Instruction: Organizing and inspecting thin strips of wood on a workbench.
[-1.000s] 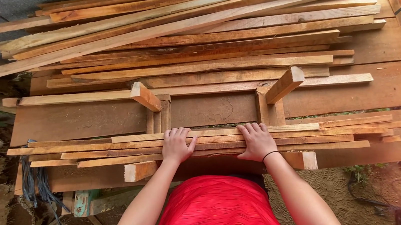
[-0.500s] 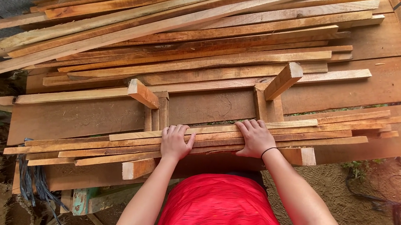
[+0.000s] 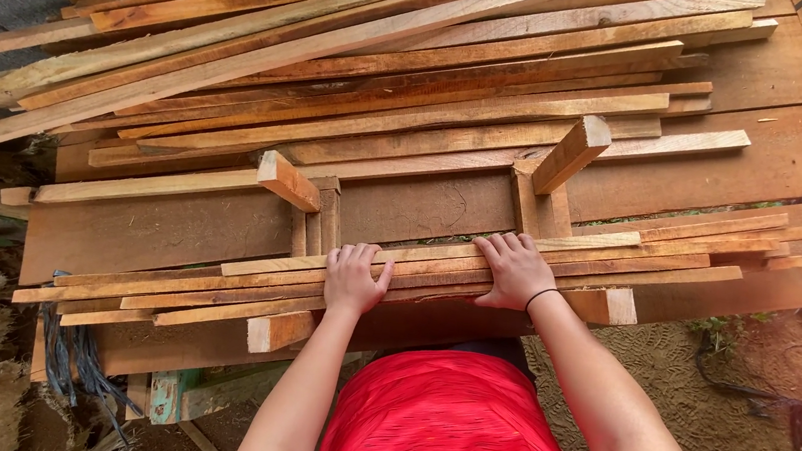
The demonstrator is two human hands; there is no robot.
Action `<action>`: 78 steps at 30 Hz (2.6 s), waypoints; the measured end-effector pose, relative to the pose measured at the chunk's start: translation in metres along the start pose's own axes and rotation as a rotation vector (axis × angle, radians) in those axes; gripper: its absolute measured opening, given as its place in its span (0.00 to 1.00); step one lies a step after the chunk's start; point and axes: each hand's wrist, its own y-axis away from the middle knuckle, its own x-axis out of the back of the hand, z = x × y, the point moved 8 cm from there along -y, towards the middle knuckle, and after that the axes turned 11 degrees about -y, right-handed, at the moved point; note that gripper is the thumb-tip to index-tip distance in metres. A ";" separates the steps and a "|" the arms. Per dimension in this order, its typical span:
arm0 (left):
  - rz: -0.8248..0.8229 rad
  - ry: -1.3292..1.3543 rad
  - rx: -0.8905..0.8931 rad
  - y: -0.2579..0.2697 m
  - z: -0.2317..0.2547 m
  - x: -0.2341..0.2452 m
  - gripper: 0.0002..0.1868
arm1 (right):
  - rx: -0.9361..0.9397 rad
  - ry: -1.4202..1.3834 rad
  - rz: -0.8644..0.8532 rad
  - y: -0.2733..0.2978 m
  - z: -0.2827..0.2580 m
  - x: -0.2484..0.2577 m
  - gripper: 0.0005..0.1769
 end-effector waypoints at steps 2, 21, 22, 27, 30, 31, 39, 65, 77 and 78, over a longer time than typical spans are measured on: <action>0.022 0.023 0.003 0.000 0.000 0.004 0.19 | 0.004 0.003 0.003 -0.001 -0.002 0.002 0.67; -0.429 1.966 1.337 0.136 0.016 -0.089 0.32 | 0.003 -0.034 -0.008 -0.001 -0.003 0.008 0.65; -0.429 1.968 1.339 0.135 0.012 -0.102 0.32 | 0.004 -0.033 -0.010 -0.001 -0.005 0.006 0.65; 0.253 3.739 2.381 0.152 0.010 -0.203 0.28 | -0.020 -0.033 -0.027 -0.001 -0.001 0.002 0.66; 0.047 2.169 1.785 0.158 -0.019 -0.234 0.27 | -0.033 -0.009 -0.051 -0.004 -0.001 -0.002 0.68; 0.046 2.169 1.783 0.168 -0.028 -0.235 0.27 | -0.034 -0.008 -0.049 -0.005 -0.003 0.002 0.68; 0.056 2.073 1.924 0.168 -0.013 -0.235 0.29 | -0.060 -0.006 -0.256 -0.007 -0.012 0.005 0.71; -0.048 2.261 1.829 0.137 0.003 -0.230 0.29 | -0.039 0.005 -0.246 -0.010 -0.006 -0.010 0.67; -0.093 2.338 1.733 0.116 -0.001 -0.215 0.28 | 0.006 0.112 -0.323 -0.027 -0.005 -0.010 0.70; -0.102 2.348 1.726 0.112 -0.001 -0.214 0.28 | 0.014 0.123 -0.303 -0.031 -0.004 -0.003 0.70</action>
